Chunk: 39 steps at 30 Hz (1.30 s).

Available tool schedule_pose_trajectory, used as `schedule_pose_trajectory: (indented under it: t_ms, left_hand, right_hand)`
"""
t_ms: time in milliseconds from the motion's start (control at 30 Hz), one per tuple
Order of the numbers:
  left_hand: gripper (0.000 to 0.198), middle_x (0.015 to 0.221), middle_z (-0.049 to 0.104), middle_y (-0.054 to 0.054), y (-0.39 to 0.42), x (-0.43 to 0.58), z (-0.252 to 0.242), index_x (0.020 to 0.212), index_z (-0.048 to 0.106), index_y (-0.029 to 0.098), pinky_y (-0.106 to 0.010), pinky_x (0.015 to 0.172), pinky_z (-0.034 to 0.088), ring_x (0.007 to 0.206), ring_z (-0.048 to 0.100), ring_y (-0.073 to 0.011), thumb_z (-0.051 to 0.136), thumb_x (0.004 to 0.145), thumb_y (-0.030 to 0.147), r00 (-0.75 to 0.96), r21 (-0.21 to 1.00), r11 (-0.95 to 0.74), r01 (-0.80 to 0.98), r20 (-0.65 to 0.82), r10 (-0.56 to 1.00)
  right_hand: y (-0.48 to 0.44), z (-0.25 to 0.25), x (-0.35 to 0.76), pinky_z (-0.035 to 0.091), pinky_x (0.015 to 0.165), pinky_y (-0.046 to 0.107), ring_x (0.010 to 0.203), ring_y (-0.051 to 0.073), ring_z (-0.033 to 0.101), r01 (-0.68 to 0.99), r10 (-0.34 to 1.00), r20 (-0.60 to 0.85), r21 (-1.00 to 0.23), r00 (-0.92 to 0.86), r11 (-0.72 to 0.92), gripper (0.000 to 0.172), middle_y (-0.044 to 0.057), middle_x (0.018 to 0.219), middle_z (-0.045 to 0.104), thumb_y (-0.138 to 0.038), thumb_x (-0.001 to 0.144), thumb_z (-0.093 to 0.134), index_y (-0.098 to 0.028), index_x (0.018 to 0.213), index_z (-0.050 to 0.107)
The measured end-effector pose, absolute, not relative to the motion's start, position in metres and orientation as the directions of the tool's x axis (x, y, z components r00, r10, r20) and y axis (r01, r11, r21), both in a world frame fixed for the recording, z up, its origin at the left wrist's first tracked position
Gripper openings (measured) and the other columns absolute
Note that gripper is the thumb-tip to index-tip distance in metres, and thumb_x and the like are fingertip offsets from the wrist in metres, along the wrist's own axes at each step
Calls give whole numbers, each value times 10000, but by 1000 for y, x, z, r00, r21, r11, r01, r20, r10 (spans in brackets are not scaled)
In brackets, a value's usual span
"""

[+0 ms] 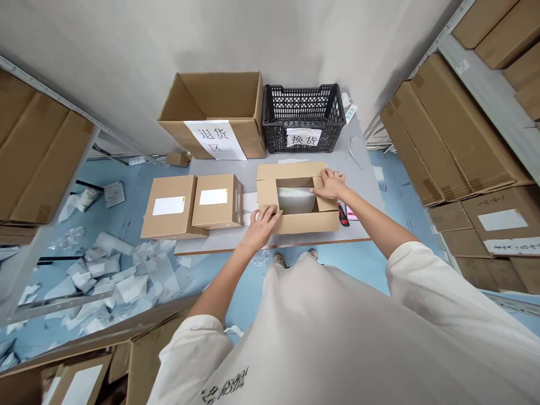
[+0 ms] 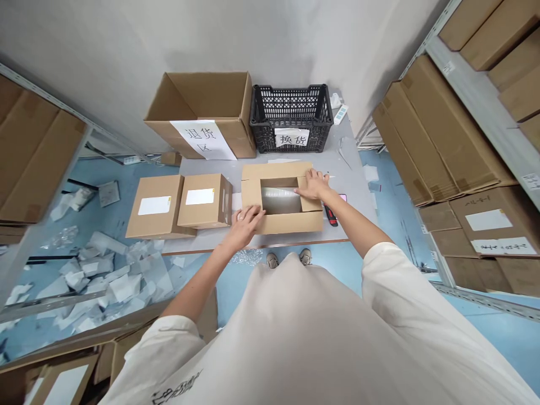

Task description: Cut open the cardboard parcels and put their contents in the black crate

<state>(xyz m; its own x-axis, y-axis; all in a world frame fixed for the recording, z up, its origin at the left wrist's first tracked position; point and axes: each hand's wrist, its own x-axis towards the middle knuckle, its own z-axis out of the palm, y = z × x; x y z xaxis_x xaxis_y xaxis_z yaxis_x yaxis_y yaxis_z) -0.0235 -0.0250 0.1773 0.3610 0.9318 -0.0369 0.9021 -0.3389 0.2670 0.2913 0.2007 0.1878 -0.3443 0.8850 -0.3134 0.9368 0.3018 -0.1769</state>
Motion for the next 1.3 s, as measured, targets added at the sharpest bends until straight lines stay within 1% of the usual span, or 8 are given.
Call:
schedule_pose_trajectory:
  t_ms: [233, 433, 533, 633, 733, 900, 1067, 1300]
  left_hand:
    - [1079, 1859, 416, -154, -2, -25, 197, 1854, 284, 314, -741, 1421, 66, 1788, 221, -423, 740, 893, 136, 463, 134, -446, 885, -159, 872]
    - [1228, 1859, 327, -290, -40, -51, 206, 1858, 247, 267, -854, 1350, -4, 1772, 148, -551, 919, 885, 597, 22, 189, -26, 982, 26, 999]
    - [1270, 1760, 452, -343, -35, -63, 195, 1845, 254, 197, -826, 1361, 85, 1707, 321, -562, 888, 872, 712, -47, 242, 50, 969, -19, 999]
    - [1366, 1679, 539, -338, -5, -77, 182, 1828, 286, 174, -683, 1321, 358, 1551, 555, -549, 923, 781, 779, 45, 296, 5, 955, -162, 986]
    - [1548, 1863, 275, -327, 36, -86, 179, 1870, 168, 212, -559, 1217, 510, 1538, 584, -558, 958, 684, 816, 154, 307, -46, 951, -337, 929]
    - [1727, 1935, -108, -242, 96, -85, 186, 1889, 98, 324, -651, 1162, 552, 1495, 601, -611, 1029, 523, 827, 164, 214, -53, 975, -545, 822]
    - [1712, 1930, -157, -225, 119, -83, 185, 1878, 207, 344, -687, 1137, 577, 1439, 645, -606, 1034, 468, 852, 243, 214, -149, 965, -534, 809]
    - [1783, 1908, -232, -238, 105, -88, 184, 1886, 60, 353, -676, 1205, 520, 1576, 504, -649, 1027, 476, 861, 317, 185, -258, 948, -576, 753]
  right_hand:
    - [200, 186, 289, 287, 1281, 688, 1590, 500, 357, 944, 887, -330, -172, -324, 280, 1046, 261, 1832, 325, -855, 954, 529, -173, 1733, 380]
    - [201, 186, 293, 277, 1293, 693, 1602, 505, 357, 938, 886, -331, -232, -325, 258, 1021, 251, 1838, 328, -842, 936, 547, -188, 1710, 417]
    - [202, 186, 296, 281, 1293, 700, 1594, 511, 373, 933, 890, -314, -252, -331, 258, 999, 248, 1816, 365, -855, 921, 557, -200, 1671, 468]
    - [203, 187, 300, 294, 1292, 692, 1593, 510, 386, 931, 889, -315, -262, -333, 255, 979, 237, 1815, 374, -856, 918, 565, -219, 1658, 492]
    - [203, 188, 303, 299, 1302, 672, 1614, 497, 379, 930, 884, -329, -270, -333, 250, 969, 230, 1835, 351, -838, 930, 565, -225, 1675, 483]
    - [202, 193, 307, 260, 1341, 657, 1679, 461, 327, 916, 868, -350, -318, -352, 243, 959, 213, 1865, 323, -826, 950, 547, -240, 1707, 479]
    - [205, 200, 326, 263, 1392, 623, 1749, 414, 271, 868, 858, -359, -464, -367, 177, 920, 173, 1902, 303, -694, 990, 558, -226, 1772, 439]
    - [197, 193, 394, 433, 1329, 605, 1636, 358, 509, 588, 943, -213, -809, -254, -24, 907, 153, 1811, 497, -452, 913, 579, -233, 1783, 444]
